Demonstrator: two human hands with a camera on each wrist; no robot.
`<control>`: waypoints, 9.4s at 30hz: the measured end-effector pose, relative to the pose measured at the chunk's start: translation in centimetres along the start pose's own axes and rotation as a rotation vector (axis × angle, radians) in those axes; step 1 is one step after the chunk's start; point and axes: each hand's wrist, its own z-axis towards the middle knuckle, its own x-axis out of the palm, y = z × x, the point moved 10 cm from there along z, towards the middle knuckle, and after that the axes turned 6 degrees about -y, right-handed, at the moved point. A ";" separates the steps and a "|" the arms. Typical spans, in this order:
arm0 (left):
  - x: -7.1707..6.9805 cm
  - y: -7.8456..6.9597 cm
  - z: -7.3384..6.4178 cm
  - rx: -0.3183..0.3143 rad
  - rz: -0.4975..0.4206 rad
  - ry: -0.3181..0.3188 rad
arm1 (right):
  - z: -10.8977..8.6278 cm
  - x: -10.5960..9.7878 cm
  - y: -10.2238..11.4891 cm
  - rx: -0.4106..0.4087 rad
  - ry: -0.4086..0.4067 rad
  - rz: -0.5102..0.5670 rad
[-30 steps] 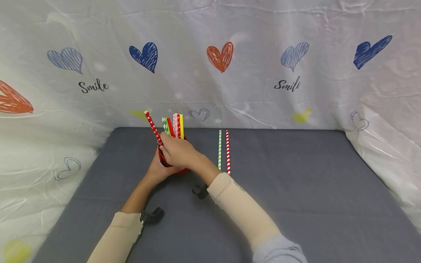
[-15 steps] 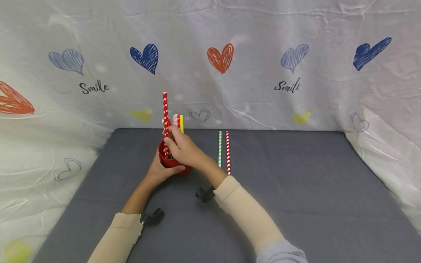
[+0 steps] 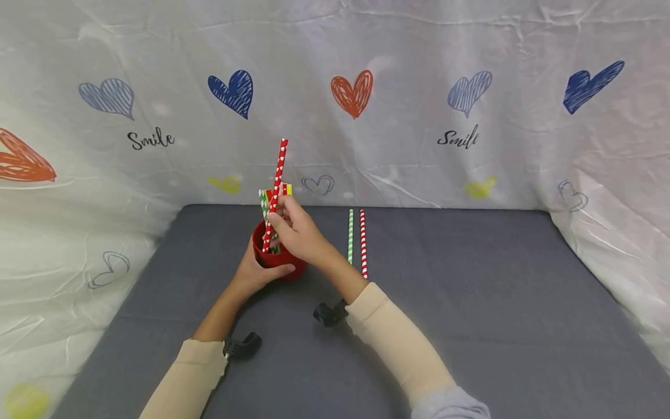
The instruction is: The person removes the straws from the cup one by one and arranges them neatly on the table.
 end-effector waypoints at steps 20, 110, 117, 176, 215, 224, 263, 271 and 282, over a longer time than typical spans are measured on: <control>-0.1 2.2 0.7 0.070 -0.004 -0.038 | -1.3 -2.1 -0.9 0.160 -0.057 0.024; 0.0 -1.2 -0.6 0.012 -0.004 -0.018 | -6.9 -11.4 -3.5 0.335 -0.191 -0.115; 0.0 -1.1 -0.7 0.001 0.008 -0.017 | -7.5 -11.9 -4.1 0.368 -0.189 -0.142; -0.1 2.1 0.6 0.010 0.005 -0.029 | -10.5 -17.3 -7.7 0.487 -0.276 -0.195; -0.1 1.1 0.2 0.041 -0.019 -0.017 | -12.3 -19.3 -10.4 0.576 -0.284 -0.505; -0.1 0.7 0.3 0.032 -0.024 -0.014 | -11.9 -19.5 -10.2 0.548 -0.285 -0.774; -0.1 2.3 0.7 0.048 -0.027 -0.023 | -12.0 -19.7 -10.4 0.554 -0.336 -0.832; 0.0 2.1 0.7 0.059 -0.032 -0.020 | -12.3 -20.2 -10.6 0.570 -0.371 -0.766; -0.1 2.0 0.8 0.059 -0.021 -0.035 | -11.6 -19.9 -8.6 0.490 -0.438 -0.756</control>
